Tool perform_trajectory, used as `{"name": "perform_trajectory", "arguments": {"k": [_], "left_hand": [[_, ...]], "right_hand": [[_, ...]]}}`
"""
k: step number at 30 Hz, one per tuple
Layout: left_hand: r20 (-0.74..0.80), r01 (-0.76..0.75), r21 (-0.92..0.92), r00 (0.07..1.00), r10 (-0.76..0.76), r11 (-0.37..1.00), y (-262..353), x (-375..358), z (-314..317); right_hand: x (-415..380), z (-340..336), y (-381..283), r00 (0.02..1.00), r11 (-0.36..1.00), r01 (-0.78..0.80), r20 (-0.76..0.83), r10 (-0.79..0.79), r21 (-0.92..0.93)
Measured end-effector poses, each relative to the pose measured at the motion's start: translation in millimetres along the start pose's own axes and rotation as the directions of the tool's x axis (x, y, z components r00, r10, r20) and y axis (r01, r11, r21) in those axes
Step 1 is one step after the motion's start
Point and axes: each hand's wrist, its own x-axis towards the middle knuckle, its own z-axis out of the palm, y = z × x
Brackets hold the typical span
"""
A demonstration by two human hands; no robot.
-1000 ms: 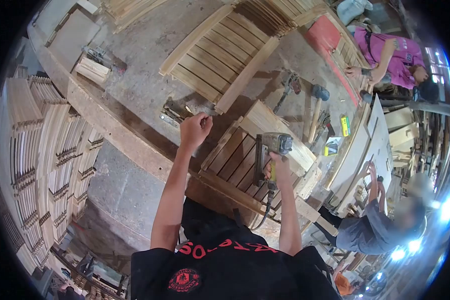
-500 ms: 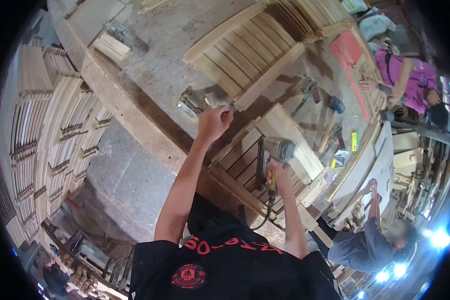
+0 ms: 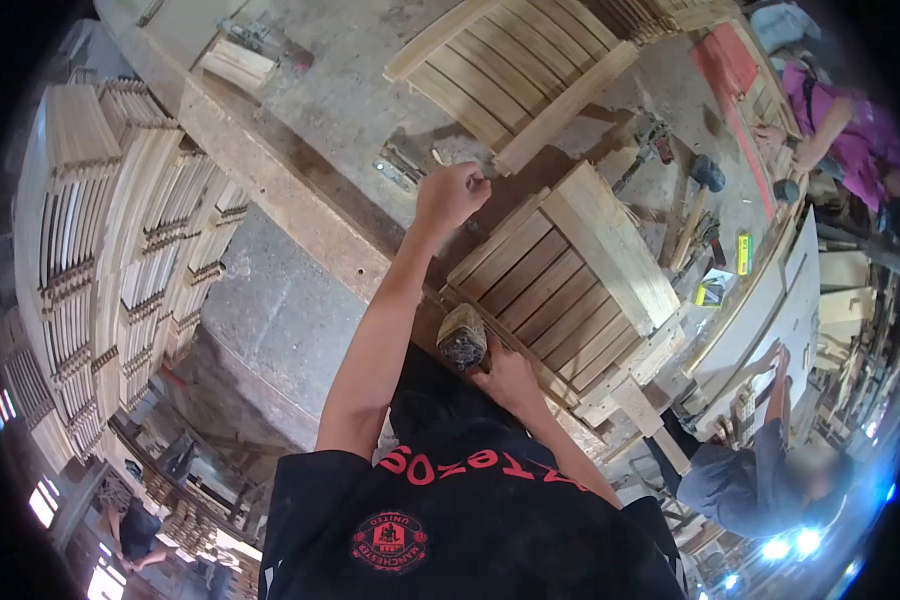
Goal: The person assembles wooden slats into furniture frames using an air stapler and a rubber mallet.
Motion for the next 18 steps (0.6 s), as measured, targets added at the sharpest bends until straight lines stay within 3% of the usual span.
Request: {"name": "perform_trajectory", "arguments": {"k": [7,18], "left_hand": [[-0.031,0.007,-0.027,0.999,-0.007,1.000,-5,2,8],[-0.013,0.048,-0.020,0.999,-0.048,0.999,1,3,3]], "right_hand": [[-2,20,18,0.987,0.995,0.080,-0.136,-0.087,-0.058],[-33,4,35,1.000,1.000,-0.008,-0.009,0.008,0.004]]}}
